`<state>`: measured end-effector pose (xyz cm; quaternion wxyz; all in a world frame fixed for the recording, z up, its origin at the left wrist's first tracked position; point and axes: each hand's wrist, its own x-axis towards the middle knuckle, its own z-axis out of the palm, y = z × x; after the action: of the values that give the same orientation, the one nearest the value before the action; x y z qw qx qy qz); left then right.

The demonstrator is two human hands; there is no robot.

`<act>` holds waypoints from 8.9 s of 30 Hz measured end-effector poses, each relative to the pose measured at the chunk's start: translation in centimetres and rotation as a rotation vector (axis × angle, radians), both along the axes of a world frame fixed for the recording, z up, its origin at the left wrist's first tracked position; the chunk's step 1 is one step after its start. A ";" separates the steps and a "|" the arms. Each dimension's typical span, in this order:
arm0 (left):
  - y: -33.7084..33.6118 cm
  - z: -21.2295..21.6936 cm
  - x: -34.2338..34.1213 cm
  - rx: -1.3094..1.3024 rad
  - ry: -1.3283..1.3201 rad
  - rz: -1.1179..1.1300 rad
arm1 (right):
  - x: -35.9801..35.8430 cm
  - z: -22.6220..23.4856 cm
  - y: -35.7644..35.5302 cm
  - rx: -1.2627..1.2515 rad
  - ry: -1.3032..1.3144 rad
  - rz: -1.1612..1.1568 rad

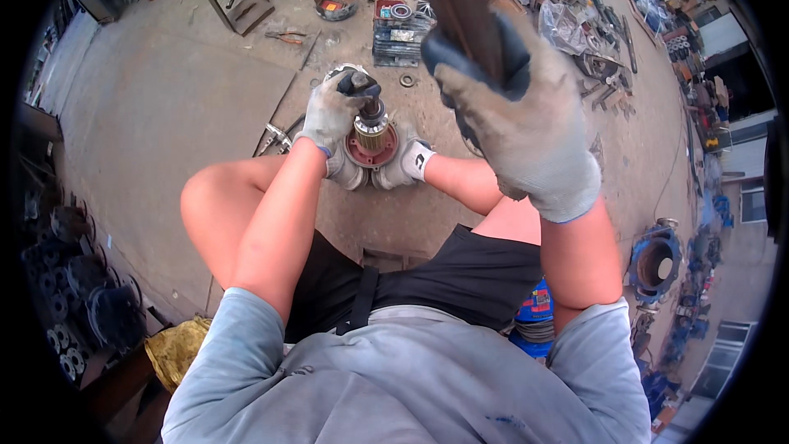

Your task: The person sits on the floor of a cluttered workshop and uses a hammer to strike a cylindrical mechanical component, then wipes the inside of a red housing with a rag.

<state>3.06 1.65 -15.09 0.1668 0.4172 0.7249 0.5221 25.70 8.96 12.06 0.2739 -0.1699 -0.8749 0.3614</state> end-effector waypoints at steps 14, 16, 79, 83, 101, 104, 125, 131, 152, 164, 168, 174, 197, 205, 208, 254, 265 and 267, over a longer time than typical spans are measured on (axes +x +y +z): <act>-1.4 1.3 1.6 -0.136 -0.101 -0.100 | 0.7 -11.9 1.9 -0.113 -0.470 -0.066; -1.8 2.5 2.3 -0.161 -0.138 -0.125 | 1.2 -12.3 1.6 -0.113 -0.479 -0.046; 2.2 3.3 2.8 0.011 -0.393 -0.313 | 9.9 -7.8 -0.2 -0.203 -0.411 -0.285; 1.9 1.4 2.3 -0.030 -0.224 -0.359 | 10.1 -8.9 -0.1 -0.247 -0.433 -0.284; 1.2 -1.2 1.7 -0.030 -0.166 -0.378 | 7.5 -9.4 0.4 -0.131 -0.425 -0.138; 1.3 -1.8 1.9 0.025 -0.260 -0.366 | 6.3 -8.5 0.3 -0.318 -0.505 -0.186; 0.8 1.5 2.6 -0.108 0.007 -0.312 | 2.9 0.3 -0.9 -0.318 0.490 -0.076; 2.2 -1.0 1.4 -0.048 -0.157 -0.265 | 5.1 -16.4 4.1 0.004 -0.705 -0.026; 1.3 1.7 1.6 0.231 -0.591 -0.117 | 8.2 -12.4 0.1 -0.037 -0.440 -0.085; -0.5 1.4 0.2 -0.072 0.062 -0.150 | 7.6 -11.7 -0.7 -0.167 -0.363 -0.163; -0.3 2.2 0.8 -0.154 0.011 -0.190 | 6.8 -10.4 -1.3 -0.328 -0.380 -0.271; -0.2 0.9 -0.3 -0.084 0.147 -0.284 | 5.4 -8.3 -1.5 -0.323 -0.453 -0.233; 0.2 -3.4 -1.7 -0.121 0.225 -0.128 | 0.7 -13.4 2.0 0.257 -0.764 0.160; 2.7 -7.4 -0.3 0.245 -0.426 -0.006 | 7.4 -11.2 -0.3 -0.503 -0.498 -0.262; 2.8 -11.5 1.6 0.477 -0.642 -0.012 | 7.3 -11.5 -0.3 -0.486 -0.407 -0.217; 2.6 2.5 1.2 0.649 -0.992 0.093 | -6.0 -28.5 6.1 -0.436 -0.373 -0.332; 3.1 1.0 2.0 0.153 -0.452 -0.414 | 4.8 -25.9 3.4 -0.846 -0.296 -0.291; 3.0 1.5 2.1 0.121 -0.480 -0.449 | 6.7 -24.9 2.5 -0.992 -0.230 -0.299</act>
<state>5.14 4.64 -13.62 0.4187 0.4406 0.5226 0.5979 32.45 11.46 -12.88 0.1113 -0.4404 -0.5895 0.6679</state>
